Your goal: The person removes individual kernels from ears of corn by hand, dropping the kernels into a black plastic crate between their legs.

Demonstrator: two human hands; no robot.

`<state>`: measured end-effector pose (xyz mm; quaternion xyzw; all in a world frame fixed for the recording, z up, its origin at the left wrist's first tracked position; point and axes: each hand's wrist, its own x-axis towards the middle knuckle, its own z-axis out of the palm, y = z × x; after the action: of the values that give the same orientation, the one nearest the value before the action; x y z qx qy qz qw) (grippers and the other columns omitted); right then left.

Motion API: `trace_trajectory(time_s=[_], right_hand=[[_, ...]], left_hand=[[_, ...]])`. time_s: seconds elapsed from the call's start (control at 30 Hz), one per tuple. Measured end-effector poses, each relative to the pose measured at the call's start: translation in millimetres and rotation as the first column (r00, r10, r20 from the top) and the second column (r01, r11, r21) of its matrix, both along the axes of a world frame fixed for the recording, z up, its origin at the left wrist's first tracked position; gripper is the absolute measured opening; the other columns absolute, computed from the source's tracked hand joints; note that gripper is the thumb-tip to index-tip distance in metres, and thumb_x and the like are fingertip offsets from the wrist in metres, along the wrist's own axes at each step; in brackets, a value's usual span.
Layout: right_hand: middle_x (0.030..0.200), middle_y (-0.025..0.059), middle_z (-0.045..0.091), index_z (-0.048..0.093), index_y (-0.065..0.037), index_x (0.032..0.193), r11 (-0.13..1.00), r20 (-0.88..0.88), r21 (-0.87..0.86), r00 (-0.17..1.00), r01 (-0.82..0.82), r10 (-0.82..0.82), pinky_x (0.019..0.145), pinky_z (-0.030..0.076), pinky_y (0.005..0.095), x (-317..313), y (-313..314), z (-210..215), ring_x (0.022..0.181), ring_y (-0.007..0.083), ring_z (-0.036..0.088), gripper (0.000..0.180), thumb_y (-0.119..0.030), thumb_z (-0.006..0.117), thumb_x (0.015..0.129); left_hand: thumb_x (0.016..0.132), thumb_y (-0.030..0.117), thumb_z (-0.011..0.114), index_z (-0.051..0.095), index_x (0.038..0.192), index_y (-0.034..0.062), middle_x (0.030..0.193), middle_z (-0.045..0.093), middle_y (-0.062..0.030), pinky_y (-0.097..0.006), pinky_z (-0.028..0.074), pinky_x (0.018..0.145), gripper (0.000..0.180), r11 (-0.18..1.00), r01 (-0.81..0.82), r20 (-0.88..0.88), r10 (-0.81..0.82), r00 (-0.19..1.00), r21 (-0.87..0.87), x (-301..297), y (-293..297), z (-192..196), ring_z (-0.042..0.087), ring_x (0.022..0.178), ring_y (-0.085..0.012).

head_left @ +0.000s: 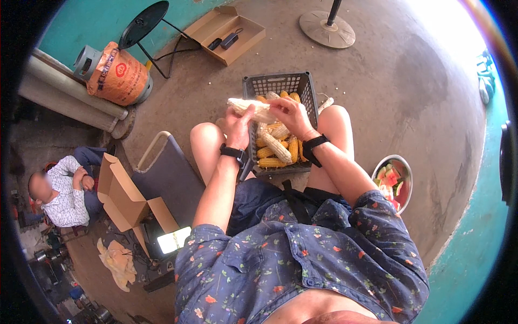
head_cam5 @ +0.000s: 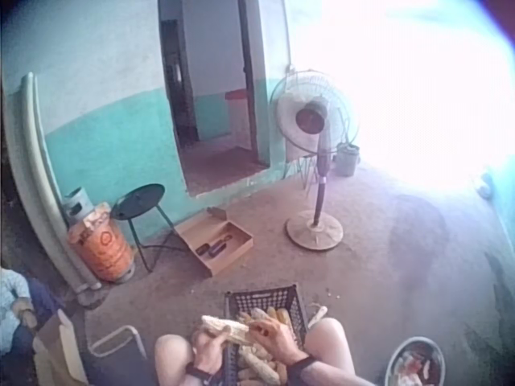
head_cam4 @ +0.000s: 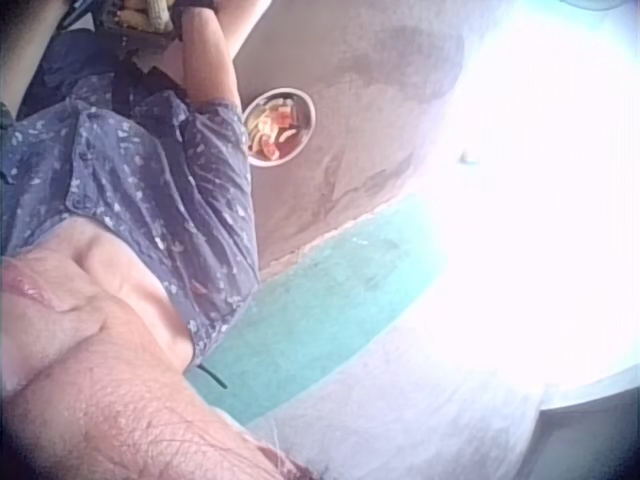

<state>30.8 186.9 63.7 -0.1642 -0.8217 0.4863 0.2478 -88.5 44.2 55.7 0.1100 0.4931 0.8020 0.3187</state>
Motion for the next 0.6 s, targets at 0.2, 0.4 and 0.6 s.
trace_trajectory(time_s=[0.2, 0.4, 0.6], right_hand=[[0.088, 0.0107, 0.066, 0.072, -0.006, 0.096, 0.971, -0.127, 0.236, 0.992, 0.034, -0.004, 0.074, 0.051, 0.0373, 0.6, 1.7, -1.9, 0.083, 0.0296, 0.063, 0.017, -0.013, 0.073, 0.081], [0.088, 0.0071, 0.068, 0.071, -0.004, 0.091, 0.97, -0.047, 0.232, 0.997, 0.074, -0.065, 0.068, 0.052, 0.0302, 3.4, 3.6, -2.1, 0.074, 0.0193, 0.064, 0.013, -0.014, 0.073, 0.083], [0.085, 0.0064, 0.068, 0.07, 0.0, 0.091, 0.999, 0.086, 0.009, 0.995, 0.039, -0.04, 0.071, 0.052, 0.0268, 3.3, 4.5, -4.5, 0.076, 0.0133, 0.064, 0.017, -0.015, 0.073, 0.084]], left_hand=[[0.085, 0.01, 0.076, 0.053, 0.111, 0.0015, 0.11, 0.063, -0.0089, -0.035, 0.054, 0.086, 0.036, 0.998, 0.016, 0.025, -0.015, 1.0, -0.06, 10.2, 3.8, 11.2, 0.063, 0.097, -0.0181], [0.084, 0.01, 0.077, 0.053, 0.11, 0.0016, 0.107, 0.064, -0.0088, -0.034, 0.054, 0.086, 0.037, 0.997, 0.059, 0.024, -0.058, 0.998, -0.041, 11.2, 2.5, 18.7, 0.064, 0.095, -0.0192], [0.083, 0.005, 0.076, 0.053, 0.11, 0.0018, 0.106, 0.064, -0.0092, -0.032, 0.055, 0.082, 0.036, 0.999, 0.048, -0.016, -0.048, 0.999, -0.009, 8.3, 2.7, 6.9, 0.064, 0.093, -0.0178]])
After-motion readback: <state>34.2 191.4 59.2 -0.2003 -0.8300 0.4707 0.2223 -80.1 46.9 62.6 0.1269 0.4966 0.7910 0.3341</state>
